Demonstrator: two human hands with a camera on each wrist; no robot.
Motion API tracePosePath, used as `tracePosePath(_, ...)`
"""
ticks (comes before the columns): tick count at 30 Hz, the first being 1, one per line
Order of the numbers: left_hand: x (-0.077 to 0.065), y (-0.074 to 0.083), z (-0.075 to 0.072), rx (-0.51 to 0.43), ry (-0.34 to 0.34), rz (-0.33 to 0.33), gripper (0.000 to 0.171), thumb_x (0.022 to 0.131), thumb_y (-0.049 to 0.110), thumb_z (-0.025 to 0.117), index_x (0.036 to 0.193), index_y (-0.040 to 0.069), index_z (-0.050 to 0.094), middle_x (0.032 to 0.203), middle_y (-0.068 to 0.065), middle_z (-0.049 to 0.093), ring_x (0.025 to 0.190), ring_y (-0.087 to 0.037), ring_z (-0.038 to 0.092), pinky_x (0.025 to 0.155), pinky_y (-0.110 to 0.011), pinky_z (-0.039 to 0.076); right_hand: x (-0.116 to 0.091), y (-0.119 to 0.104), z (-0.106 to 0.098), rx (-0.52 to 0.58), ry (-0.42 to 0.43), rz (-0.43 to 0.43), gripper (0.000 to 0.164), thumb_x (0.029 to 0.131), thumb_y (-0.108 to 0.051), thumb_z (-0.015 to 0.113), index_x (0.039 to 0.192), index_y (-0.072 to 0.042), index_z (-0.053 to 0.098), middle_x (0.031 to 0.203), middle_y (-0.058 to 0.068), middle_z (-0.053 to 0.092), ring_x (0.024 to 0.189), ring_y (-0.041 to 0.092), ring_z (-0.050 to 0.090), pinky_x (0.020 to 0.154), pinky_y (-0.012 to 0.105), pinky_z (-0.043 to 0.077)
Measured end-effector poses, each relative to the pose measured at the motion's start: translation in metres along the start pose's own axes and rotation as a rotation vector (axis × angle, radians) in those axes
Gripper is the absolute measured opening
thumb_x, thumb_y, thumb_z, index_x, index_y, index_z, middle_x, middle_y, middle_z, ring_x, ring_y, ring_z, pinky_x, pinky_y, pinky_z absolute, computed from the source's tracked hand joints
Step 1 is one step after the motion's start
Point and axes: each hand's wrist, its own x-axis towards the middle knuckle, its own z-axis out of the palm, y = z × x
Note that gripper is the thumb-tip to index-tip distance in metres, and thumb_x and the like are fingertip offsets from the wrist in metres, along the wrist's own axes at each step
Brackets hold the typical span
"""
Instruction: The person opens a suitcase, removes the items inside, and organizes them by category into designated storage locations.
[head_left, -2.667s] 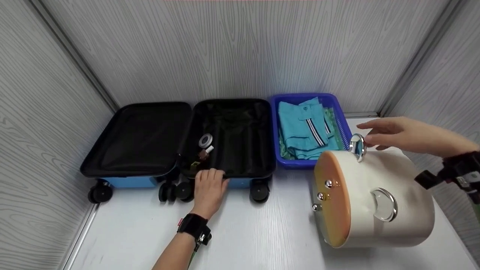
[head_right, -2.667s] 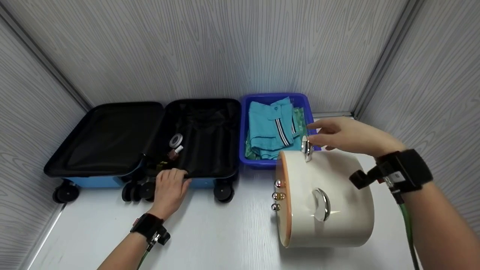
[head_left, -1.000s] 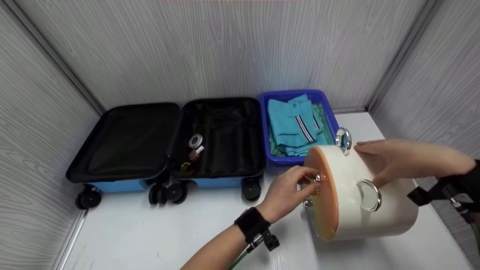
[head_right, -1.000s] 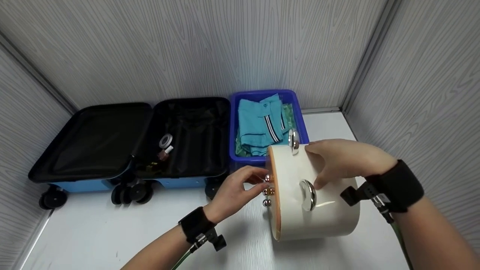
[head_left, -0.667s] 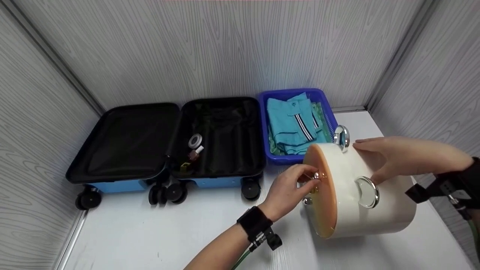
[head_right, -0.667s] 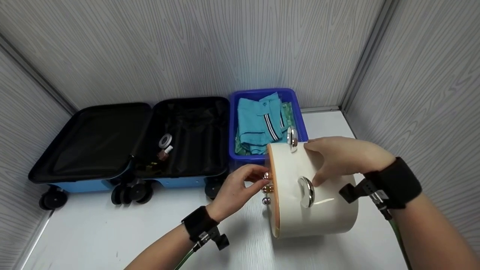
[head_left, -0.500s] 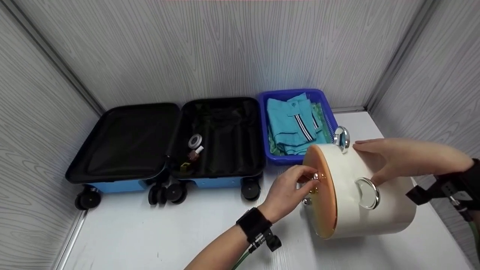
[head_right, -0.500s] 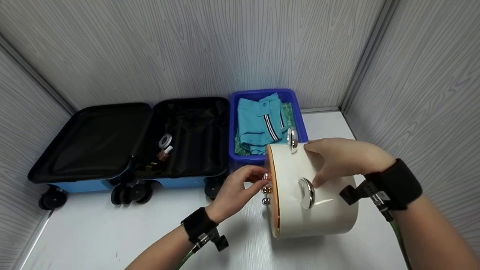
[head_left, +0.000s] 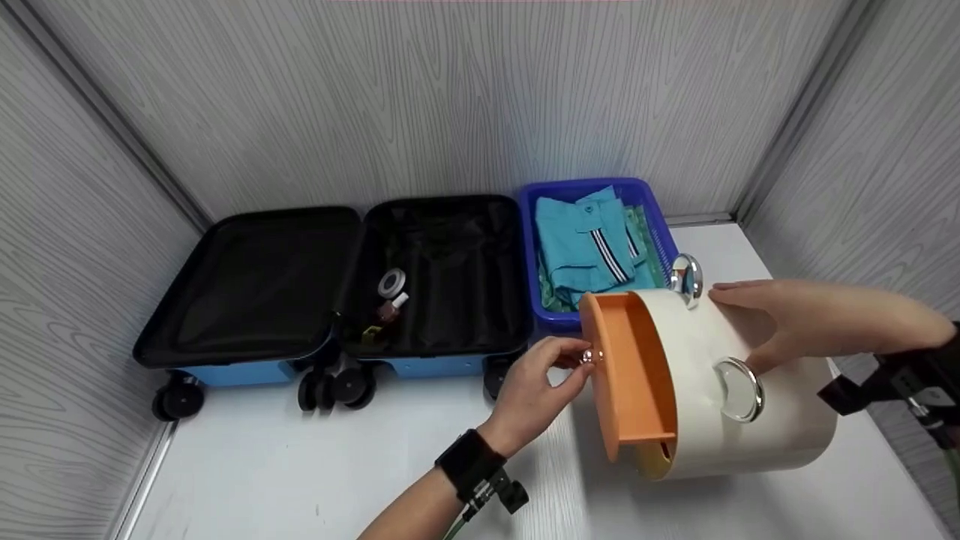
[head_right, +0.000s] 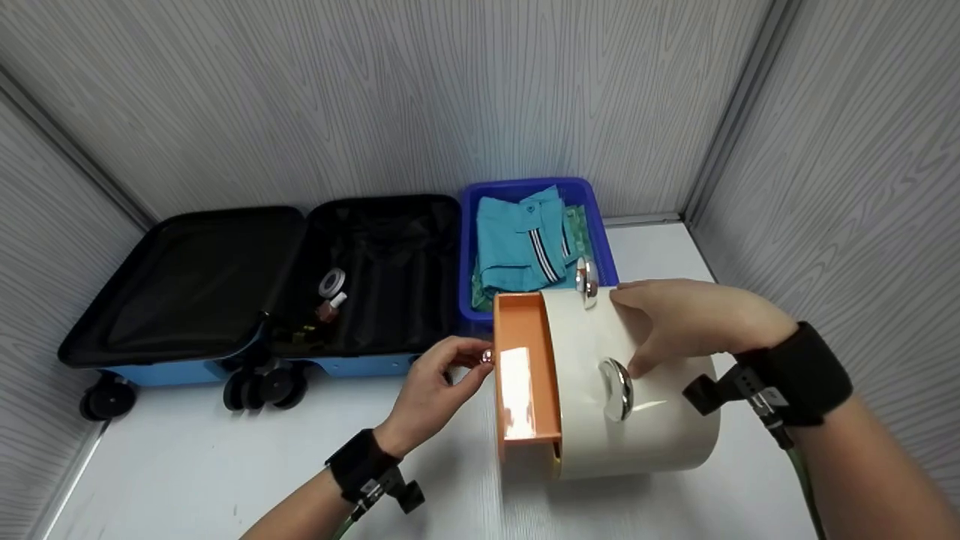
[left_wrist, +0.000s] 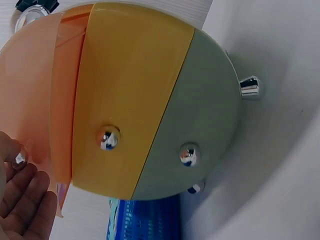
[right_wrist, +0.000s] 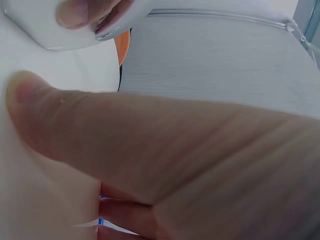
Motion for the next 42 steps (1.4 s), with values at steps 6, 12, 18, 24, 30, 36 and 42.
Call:
tracePosePath(6,-0.010,-0.007,-0.014,-0.006,0.045,0.014,0.025,0.100,0.023,0.070,0.123,0.012,0.069,0.117,0.002,0.067,0.102,-0.008,0.065,0.089,-0.024,0.054,-0.004,0.001,0.000,-0.009,0.016,-0.027,0.097,0.077,-0.053,0.086,0.149,0.001,0.049,0.148,0.021,0.052,0.136,0.042,0.047,0.111,0.062,0.035)
tracePosePath(12,-0.017,-0.012,-0.023,0.012,0.052,-0.024,0.025,0.100,0.028,0.069,0.123,0.017,0.069,0.116,0.007,0.067,0.102,-0.006,0.064,0.078,-0.025,0.053,-0.005,-0.001,0.000,0.013,0.004,-0.008,0.092,0.079,-0.050,0.086,0.148,-0.001,0.050,0.147,0.018,0.054,0.132,0.038,0.051,0.109,0.062,0.037)
tracePosePath(18,-0.021,-0.016,-0.024,-0.013,0.023,-0.038,0.026,0.102,0.028,0.066,0.126,0.017,0.067,0.118,0.005,0.066,0.104,-0.007,0.064,0.086,-0.027,0.055,-0.007,-0.001,0.001,0.038,-0.002,0.011,0.095,0.078,-0.054,0.085,0.150,-0.004,0.049,0.149,0.015,0.053,0.135,0.036,0.048,0.110,0.063,0.035)
tracePosePath(24,-0.025,-0.021,-0.029,-0.043,0.003,-0.096,0.035,0.104,0.034,0.062,0.134,0.016,0.064,0.119,0.006,0.065,0.105,-0.008,0.064,0.087,-0.029,0.055,-0.006,-0.001,0.003,0.047,-0.007,0.032,0.095,0.078,-0.048,0.087,0.151,-0.002,0.048,0.150,0.018,0.051,0.134,0.038,0.048,0.110,0.065,0.035)
tracePosePath(30,-0.026,-0.038,-0.052,0.035,0.039,-0.186,0.042,0.105,0.043,0.058,0.134,0.012,0.064,0.120,0.006,0.066,0.108,-0.009,0.064,0.092,-0.035,0.054,-0.004,-0.001,0.004,0.065,-0.021,0.062,0.095,0.079,-0.042,0.088,0.153,0.000,0.044,0.152,0.024,0.047,0.134,0.043,0.046,0.109,0.067,0.034)
tracePosePath(36,-0.019,-0.064,-0.092,0.211,0.095,-0.304,0.036,0.105,0.036,0.060,0.132,0.012,0.065,0.116,0.005,0.066,0.104,-0.008,0.064,0.091,-0.033,0.053,-0.003,0.000,0.004,0.060,-0.021,0.047,0.098,0.078,-0.042,0.088,0.152,0.003,0.044,0.151,0.026,0.047,0.136,0.046,0.044,0.110,0.068,0.032)
tracePosePath(42,-0.011,-0.088,-0.144,0.365,0.133,-0.454,0.030,0.104,0.027,0.062,0.130,0.013,0.067,0.114,0.001,0.069,0.100,-0.014,0.065,0.086,-0.035,0.054,-0.003,-0.001,0.004,0.051,0.003,0.024,0.094,0.077,-0.039,0.089,0.151,0.001,0.046,0.151,0.024,0.048,0.135,0.043,0.047,0.110,0.065,0.035)
